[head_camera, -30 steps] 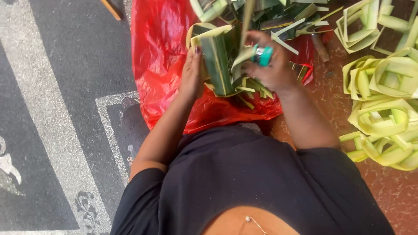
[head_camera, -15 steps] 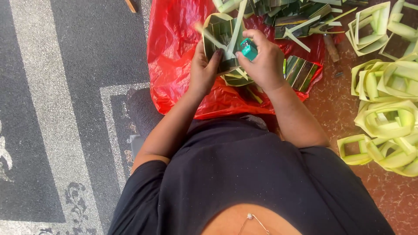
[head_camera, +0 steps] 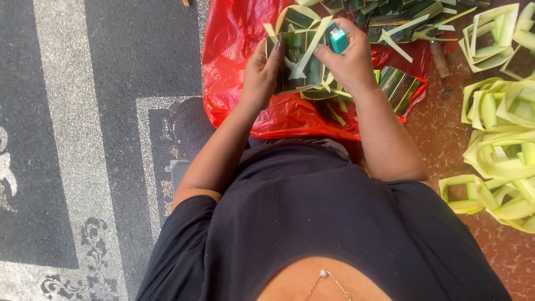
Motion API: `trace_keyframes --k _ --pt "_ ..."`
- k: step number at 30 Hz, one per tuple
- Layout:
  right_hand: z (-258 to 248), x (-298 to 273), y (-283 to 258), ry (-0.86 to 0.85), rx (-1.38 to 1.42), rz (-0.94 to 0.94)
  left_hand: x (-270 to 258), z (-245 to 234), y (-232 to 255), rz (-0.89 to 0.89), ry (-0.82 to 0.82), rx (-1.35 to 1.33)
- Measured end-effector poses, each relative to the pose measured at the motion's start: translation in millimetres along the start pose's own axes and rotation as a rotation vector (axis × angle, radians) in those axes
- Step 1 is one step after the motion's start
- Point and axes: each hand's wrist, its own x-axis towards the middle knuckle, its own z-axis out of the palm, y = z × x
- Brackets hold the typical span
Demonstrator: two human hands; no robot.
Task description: Making square-shaped containers or baskets by stapling folded palm leaves.
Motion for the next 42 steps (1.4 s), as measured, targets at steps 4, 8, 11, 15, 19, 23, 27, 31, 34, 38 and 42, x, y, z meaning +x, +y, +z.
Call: trace_keyframes --k 4,8,11,15,19,23,27,31,34,38,42 --pt "5 1 -3 0.026 -0.090 -0.054 0 0 4 0.034 -0.005 0.137" --pt "9 5 5 0.070 -0.154 -0.090 0 -3 0 0.100 -0.056 0.198" --pt "13 5 10 0.098 -0.233 -0.129 0 -5 -3 0.119 -0.093 0.120" --pt "13 10 11 0.086 -0.186 -0.135 -5 -6 7 0.115 -0.036 0.116" --pt "11 11 7 0.002 -0.058 -0.109 -18 -1 40 0.036 -0.193 0.128" --pt "13 10 15 -0.027 -0.093 -0.105 -16 -23 2 -0.098 -0.117 0.238" --pt "6 5 15 -0.111 -0.154 -0.027 -8 -41 -3 -0.003 0.021 0.252" --pt "11 -10 -16 -0.167 -0.519 -0.265 -10 -48 -8 0.123 0.015 0.364" --pt "16 -7 -10 -0.162 -0.767 -0.247 -13 -38 2 0.174 -0.083 0.366" --pt "23 -10 -9 -0.154 -0.919 -0.183 -19 -37 8 0.148 -0.111 0.387" --pt "16 -8 -4 -0.174 -0.815 -0.196 -19 -53 9 0.071 -0.132 0.450"
